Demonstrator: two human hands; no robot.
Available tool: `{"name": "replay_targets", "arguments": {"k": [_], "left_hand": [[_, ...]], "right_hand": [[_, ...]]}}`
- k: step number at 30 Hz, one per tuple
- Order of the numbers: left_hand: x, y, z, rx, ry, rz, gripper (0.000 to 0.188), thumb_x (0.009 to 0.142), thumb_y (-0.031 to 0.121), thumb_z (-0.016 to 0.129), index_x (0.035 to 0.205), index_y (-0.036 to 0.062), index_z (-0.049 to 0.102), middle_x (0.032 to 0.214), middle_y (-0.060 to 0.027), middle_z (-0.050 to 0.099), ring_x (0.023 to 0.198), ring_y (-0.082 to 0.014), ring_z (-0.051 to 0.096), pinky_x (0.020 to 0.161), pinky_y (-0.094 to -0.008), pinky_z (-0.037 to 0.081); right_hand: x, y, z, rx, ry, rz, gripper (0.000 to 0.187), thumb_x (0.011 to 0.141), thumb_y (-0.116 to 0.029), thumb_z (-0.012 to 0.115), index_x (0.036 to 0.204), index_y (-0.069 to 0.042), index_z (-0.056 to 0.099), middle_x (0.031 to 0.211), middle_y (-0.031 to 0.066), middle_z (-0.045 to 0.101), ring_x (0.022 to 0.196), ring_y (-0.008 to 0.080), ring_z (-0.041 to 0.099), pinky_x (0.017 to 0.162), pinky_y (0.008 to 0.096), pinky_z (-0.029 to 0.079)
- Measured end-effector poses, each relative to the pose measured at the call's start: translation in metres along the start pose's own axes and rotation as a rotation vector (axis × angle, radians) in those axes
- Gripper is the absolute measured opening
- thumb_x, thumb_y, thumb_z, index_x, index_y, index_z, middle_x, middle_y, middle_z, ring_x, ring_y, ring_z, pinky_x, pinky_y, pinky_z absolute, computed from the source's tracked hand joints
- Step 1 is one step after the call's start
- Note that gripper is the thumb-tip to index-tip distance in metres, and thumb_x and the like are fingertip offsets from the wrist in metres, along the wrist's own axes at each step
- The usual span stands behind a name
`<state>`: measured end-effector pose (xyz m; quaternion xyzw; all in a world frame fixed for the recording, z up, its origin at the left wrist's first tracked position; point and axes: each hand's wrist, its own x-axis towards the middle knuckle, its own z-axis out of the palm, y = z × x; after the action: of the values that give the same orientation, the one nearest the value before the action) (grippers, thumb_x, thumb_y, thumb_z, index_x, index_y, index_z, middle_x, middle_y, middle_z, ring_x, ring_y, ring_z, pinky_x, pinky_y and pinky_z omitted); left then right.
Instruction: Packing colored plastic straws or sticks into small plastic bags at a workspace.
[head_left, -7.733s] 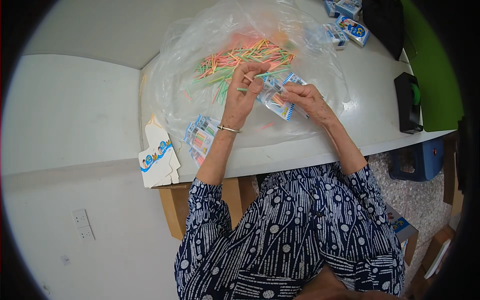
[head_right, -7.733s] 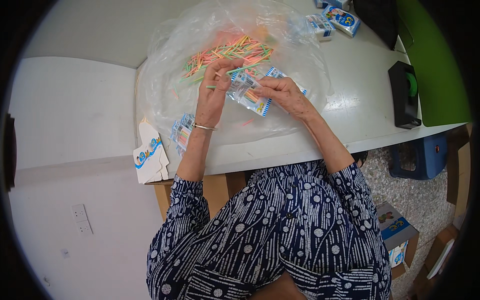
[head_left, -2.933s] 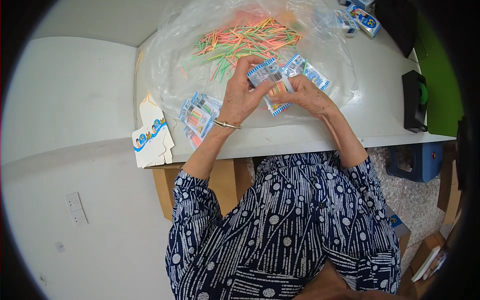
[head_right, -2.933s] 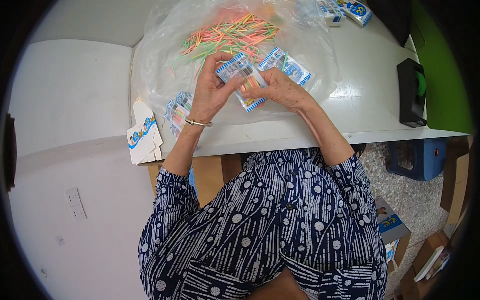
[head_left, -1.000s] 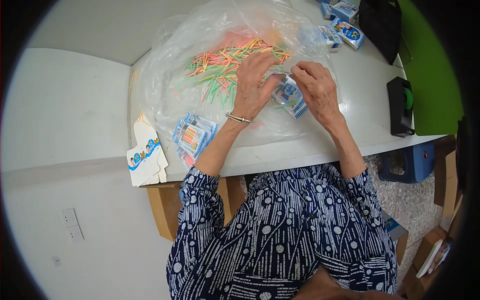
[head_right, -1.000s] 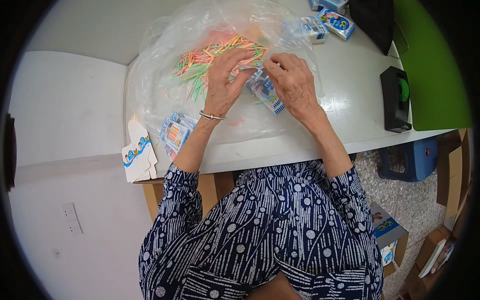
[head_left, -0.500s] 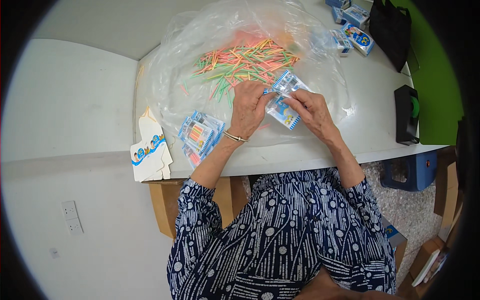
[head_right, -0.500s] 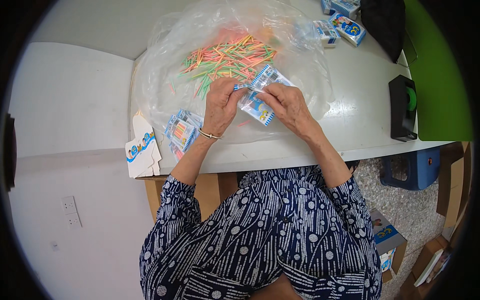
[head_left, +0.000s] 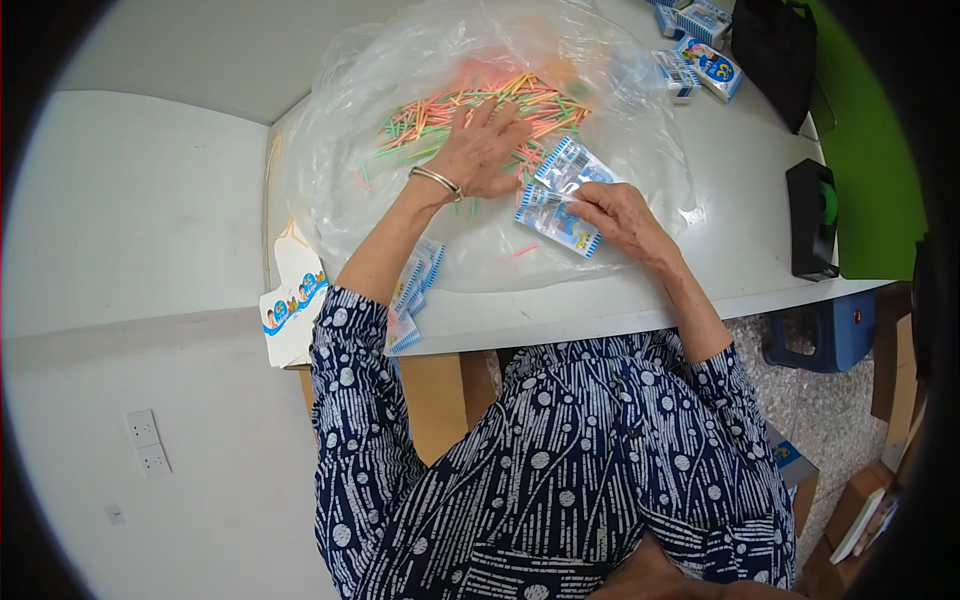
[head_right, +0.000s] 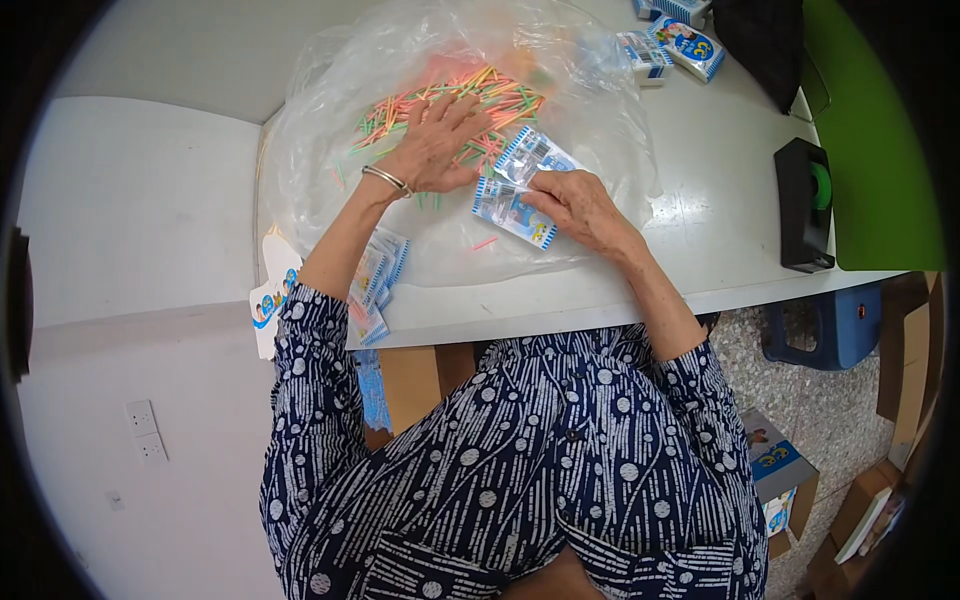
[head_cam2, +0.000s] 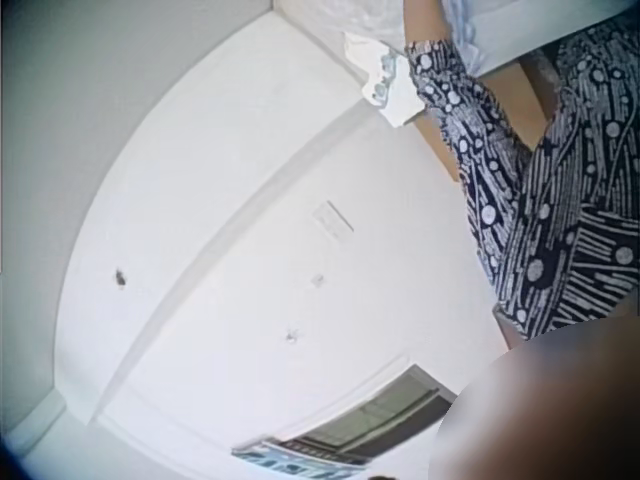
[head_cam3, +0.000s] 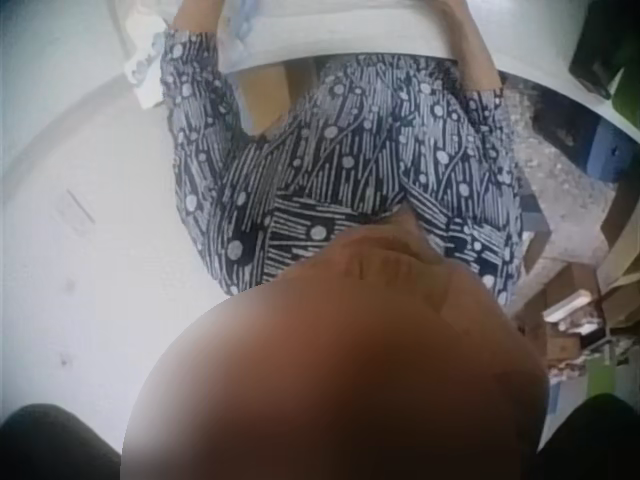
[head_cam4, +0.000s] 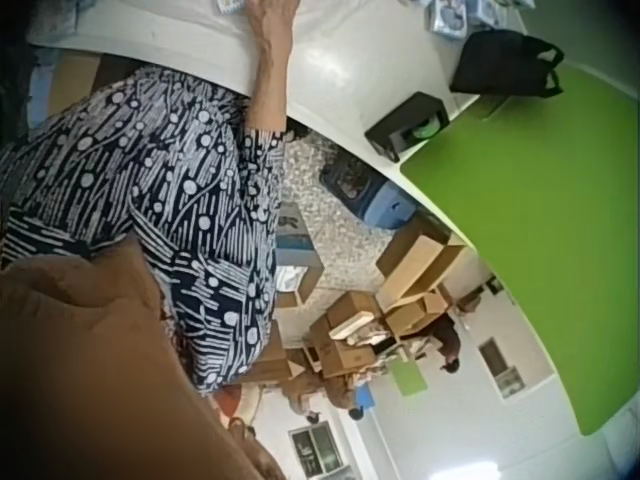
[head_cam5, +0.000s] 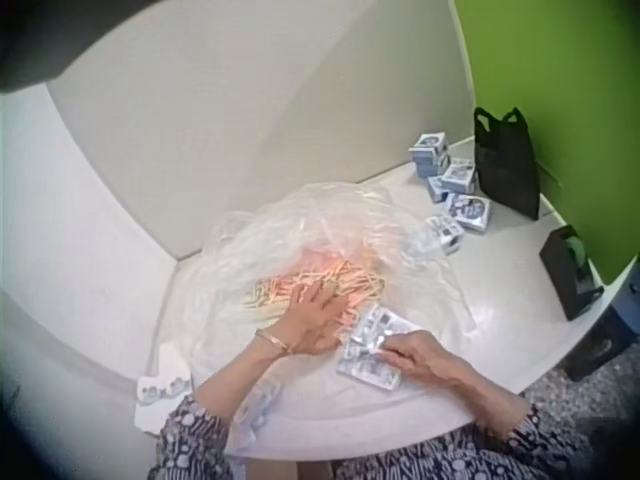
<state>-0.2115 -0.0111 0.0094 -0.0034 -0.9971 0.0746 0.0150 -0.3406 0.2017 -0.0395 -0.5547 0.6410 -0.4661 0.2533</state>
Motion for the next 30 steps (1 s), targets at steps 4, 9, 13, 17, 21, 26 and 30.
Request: {"name": "replay_targets", "arguments": {"k": [4, 9, 13, 17, 21, 26, 30], "left_hand": [[0.010, -0.004, 0.012, 0.008, 0.056, 0.066, 0.044, 0.071, 0.030, 0.064, 0.107, 0.0067, 0.054, 0.119, -0.0128, 0.045, 0.118, -0.0325, 0.039, 0.096, -0.0505, 0.029], [0.006, -0.013, 0.020, 0.142, 0.127, 0.112, 0.030, 0.066, 0.023, 0.065, 0.090, 0.0071, 0.058, 0.111, -0.0124, 0.048, 0.113, -0.0321, 0.041, 0.093, -0.0508, 0.031], [-0.009, -0.016, 0.019, 0.057, 0.153, 0.085, 0.023, 0.068, 0.020, 0.063, 0.087, 0.0084, 0.059, 0.113, -0.0125, 0.048, 0.113, -0.0328, 0.042, 0.093, -0.0517, 0.030], [-0.026, -0.013, 0.006, -0.005, 0.254, 0.029, 0.025, 0.074, 0.024, 0.064, 0.092, 0.0074, 0.059, 0.120, -0.0128, 0.048, 0.112, -0.0329, 0.043, 0.094, -0.0515, 0.030], [-0.063, -0.016, 0.003, -0.109, 0.224, -0.203, 0.026, 0.080, 0.023, 0.063, 0.100, 0.0058, 0.058, 0.118, -0.0156, 0.052, 0.106, -0.0322, 0.050, 0.088, -0.0443, 0.038], [-0.095, 0.003, 0.026, -0.284, 0.022, -0.515, 0.034, 0.079, 0.022, 0.065, 0.102, 0.0009, 0.053, 0.086, -0.0194, 0.059, 0.080, -0.0365, 0.058, 0.069, -0.0407, 0.047], [-0.078, 0.024, 0.032, -0.310, 0.205, -0.512, 0.027, 0.078, 0.017, 0.063, 0.096, 0.0003, 0.053, 0.082, -0.0202, 0.058, 0.078, -0.0383, 0.057, 0.069, -0.0437, 0.046]], "right_hand": [[0.000, 0.002, -0.001, -0.001, -0.017, -0.028, 0.026, 0.088, -0.023, 0.058, 0.076, 0.000, 0.055, 0.061, 0.0149, 0.048, 0.055, 0.0258, 0.044, 0.053, 0.0365, 0.035], [0.000, 0.003, 0.001, -0.016, -0.019, -0.031, 0.026, 0.088, -0.023, 0.058, 0.076, 0.001, 0.055, 0.062, 0.0144, 0.049, 0.056, 0.0251, 0.045, 0.054, 0.0358, 0.036], [0.000, 0.004, 0.001, -0.015, -0.020, -0.034, 0.026, 0.088, -0.023, 0.058, 0.077, 0.001, 0.055, 0.063, 0.0143, 0.049, 0.056, 0.0250, 0.045, 0.054, 0.0357, 0.036], [0.000, 0.005, 0.001, -0.015, -0.018, -0.037, 0.027, 0.088, -0.024, 0.058, 0.076, 0.001, 0.054, 0.063, 0.0147, 0.049, 0.055, 0.0256, 0.044, 0.054, 0.0365, 0.035], [-0.001, 0.000, -0.002, -0.018, -0.030, -0.009, 0.028, 0.087, -0.023, 0.059, 0.075, 0.001, 0.053, 0.063, 0.0149, 0.049, 0.055, 0.0263, 0.043, 0.054, 0.0369, 0.035], [0.001, -0.004, -0.004, -0.060, -0.053, 0.021, 0.023, 0.086, -0.024, 0.058, 0.080, -0.002, 0.060, 0.067, 0.0163, 0.055, 0.063, 0.0328, 0.053, 0.059, 0.0399, 0.041], [-0.001, -0.002, -0.003, -0.061, -0.037, 0.019, 0.023, 0.086, -0.024, 0.058, 0.079, -0.002, 0.060, 0.067, 0.0162, 0.056, 0.063, 0.0326, 0.053, 0.059, 0.0398, 0.041]]}}
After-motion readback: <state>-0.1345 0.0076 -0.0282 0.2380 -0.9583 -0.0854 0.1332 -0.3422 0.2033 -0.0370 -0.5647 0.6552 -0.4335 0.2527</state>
